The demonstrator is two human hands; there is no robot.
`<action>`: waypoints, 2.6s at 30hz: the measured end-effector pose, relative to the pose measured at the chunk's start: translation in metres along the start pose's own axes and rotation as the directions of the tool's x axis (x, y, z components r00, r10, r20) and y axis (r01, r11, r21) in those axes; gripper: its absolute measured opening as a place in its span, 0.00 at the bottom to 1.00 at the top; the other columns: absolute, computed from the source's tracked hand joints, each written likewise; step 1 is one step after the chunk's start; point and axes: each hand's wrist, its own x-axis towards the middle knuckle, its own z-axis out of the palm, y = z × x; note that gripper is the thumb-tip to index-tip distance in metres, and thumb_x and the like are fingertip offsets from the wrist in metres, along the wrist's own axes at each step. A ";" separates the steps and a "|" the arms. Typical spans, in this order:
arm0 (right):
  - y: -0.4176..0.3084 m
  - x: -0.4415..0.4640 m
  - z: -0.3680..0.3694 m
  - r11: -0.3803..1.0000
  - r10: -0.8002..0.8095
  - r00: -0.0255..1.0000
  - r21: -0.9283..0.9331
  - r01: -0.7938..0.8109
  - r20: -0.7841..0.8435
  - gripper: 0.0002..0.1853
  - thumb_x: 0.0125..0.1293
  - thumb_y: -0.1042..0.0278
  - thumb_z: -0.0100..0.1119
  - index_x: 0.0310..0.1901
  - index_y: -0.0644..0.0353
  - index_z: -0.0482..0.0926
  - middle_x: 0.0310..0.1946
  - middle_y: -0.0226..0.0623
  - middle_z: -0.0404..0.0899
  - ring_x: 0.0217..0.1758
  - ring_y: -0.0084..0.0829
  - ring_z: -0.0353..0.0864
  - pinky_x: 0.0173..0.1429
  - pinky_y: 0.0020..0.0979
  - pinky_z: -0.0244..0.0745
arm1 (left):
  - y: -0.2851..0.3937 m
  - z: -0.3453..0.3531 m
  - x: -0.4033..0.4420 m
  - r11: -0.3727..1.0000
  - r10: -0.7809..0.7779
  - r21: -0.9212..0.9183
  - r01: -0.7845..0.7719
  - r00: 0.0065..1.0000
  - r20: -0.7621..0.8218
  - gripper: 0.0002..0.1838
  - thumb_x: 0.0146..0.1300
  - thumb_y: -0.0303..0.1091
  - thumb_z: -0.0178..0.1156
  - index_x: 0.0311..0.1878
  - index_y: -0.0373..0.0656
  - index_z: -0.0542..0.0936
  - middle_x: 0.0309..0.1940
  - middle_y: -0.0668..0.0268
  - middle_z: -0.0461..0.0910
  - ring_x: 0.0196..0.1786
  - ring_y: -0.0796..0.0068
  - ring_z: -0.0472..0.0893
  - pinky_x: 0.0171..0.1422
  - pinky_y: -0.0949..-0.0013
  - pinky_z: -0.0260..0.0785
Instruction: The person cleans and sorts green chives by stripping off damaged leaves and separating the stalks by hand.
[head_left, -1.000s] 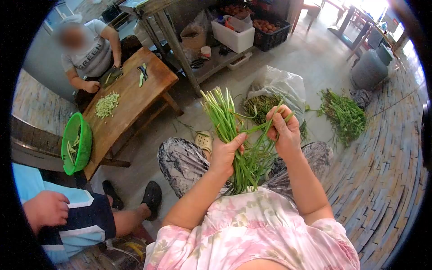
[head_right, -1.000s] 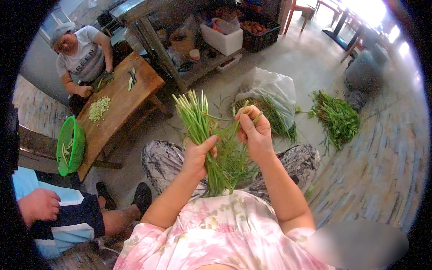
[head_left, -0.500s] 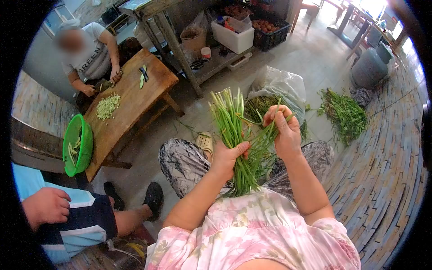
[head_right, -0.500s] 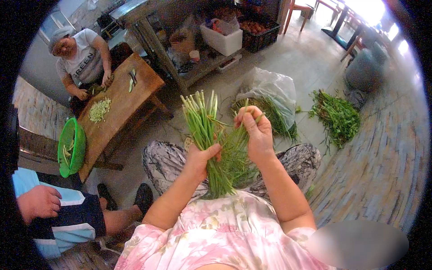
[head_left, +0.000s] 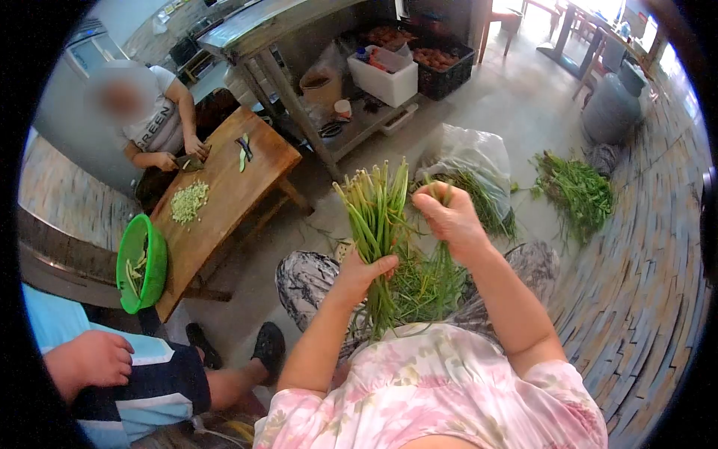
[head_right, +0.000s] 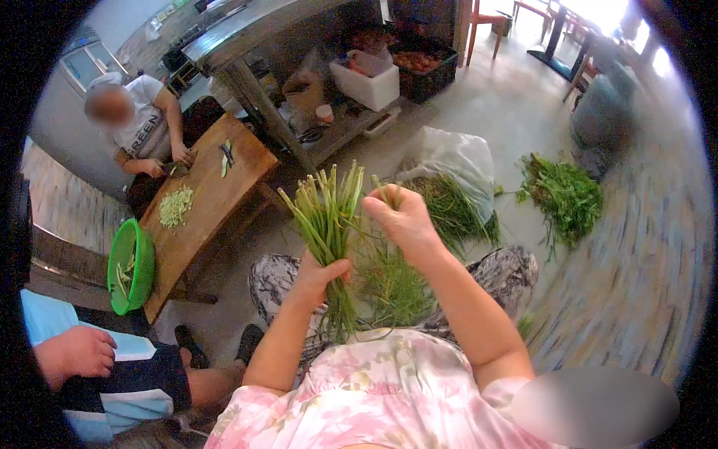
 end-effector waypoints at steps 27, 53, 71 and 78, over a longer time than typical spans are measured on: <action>0.013 0.008 -0.103 0.822 -0.128 0.900 0.463 0.331 -0.417 0.04 0.61 0.71 0.54 0.33 0.53 0.69 0.22 0.25 0.67 0.17 0.16 0.61 0.16 0.18 0.53 | -0.003 -0.124 -0.037 0.897 0.111 -0.306 -0.318 0.834 -0.541 0.13 0.58 0.31 0.58 0.45 0.38 0.75 0.38 0.65 0.75 0.39 0.75 0.76 0.39 0.70 0.73; 0.004 0.012 -0.054 0.980 -0.074 0.997 0.186 0.076 -0.017 0.05 0.58 0.68 0.51 0.31 0.59 0.69 0.22 0.29 0.68 0.20 0.18 0.66 0.21 0.22 0.63 | -0.001 -0.047 -0.017 0.973 -0.011 -0.230 -0.026 0.988 -0.156 0.15 0.52 0.30 0.61 0.44 0.38 0.75 0.35 0.62 0.78 0.35 0.71 0.78 0.38 0.67 0.71; 0.021 0.024 0.009 0.977 -0.095 0.986 0.178 0.119 -0.136 0.04 0.61 0.70 0.56 0.33 0.57 0.70 0.21 0.26 0.69 0.15 0.15 0.62 0.18 0.19 0.56 | -0.016 -0.024 -0.008 0.943 -0.129 -0.329 0.049 0.966 -0.226 0.18 0.53 0.25 0.57 0.49 0.40 0.71 0.40 0.61 0.78 0.38 0.69 0.78 0.41 0.66 0.73; 0.007 0.027 -0.046 0.889 -0.138 0.942 0.382 0.254 -0.305 0.03 0.63 0.68 0.55 0.35 0.54 0.71 0.22 0.27 0.68 0.16 0.15 0.61 0.17 0.18 0.55 | -0.017 -0.069 -0.017 0.873 -0.003 -0.450 -0.187 0.921 -0.389 0.17 0.52 0.28 0.58 0.47 0.40 0.73 0.41 0.62 0.77 0.42 0.66 0.77 0.46 0.63 0.73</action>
